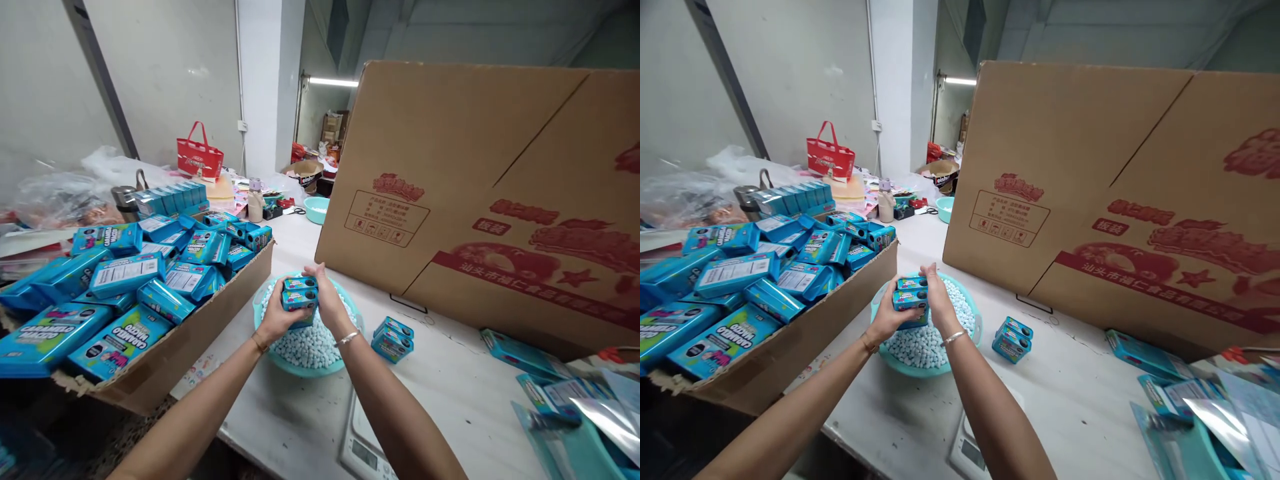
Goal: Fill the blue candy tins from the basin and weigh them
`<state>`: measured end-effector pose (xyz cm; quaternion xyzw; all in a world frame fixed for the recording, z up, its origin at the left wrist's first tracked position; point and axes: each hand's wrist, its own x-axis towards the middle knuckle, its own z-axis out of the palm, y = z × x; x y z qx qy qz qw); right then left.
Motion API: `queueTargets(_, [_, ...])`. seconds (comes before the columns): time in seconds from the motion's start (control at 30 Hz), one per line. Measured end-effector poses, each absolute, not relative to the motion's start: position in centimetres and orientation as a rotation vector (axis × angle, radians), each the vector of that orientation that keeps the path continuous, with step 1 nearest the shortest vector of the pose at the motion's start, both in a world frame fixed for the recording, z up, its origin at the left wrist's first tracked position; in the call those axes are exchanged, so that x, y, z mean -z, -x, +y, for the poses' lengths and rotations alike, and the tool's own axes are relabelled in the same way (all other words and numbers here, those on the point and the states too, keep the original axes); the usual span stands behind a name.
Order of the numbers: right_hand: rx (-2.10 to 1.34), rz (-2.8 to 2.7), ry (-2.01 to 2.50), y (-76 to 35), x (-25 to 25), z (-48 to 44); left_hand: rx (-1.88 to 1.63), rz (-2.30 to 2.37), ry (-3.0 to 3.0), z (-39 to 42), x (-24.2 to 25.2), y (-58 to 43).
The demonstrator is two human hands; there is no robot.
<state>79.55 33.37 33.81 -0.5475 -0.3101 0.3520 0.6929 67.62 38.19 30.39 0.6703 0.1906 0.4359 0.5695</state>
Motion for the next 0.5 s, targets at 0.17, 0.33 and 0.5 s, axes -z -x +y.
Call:
queueTargets(0.17, [-0.652,-0.687,1.227,-83.7,-33.2,26.0,-0.935,0.405,-1.640,35.3,-32.1,-63.0])
queueTargets(0.33, [-0.530,-0.347,1.402,-87.3,-27.5,16.4,-0.904,0.248,-1.701,31.3,-32.2,-59.7])
queueTargets(0.5, [-0.536,-0.142,1.433,-87.0,-23.2,11.4,-0.782,0.133,-1.604,28.7,-31.0,-60.2])
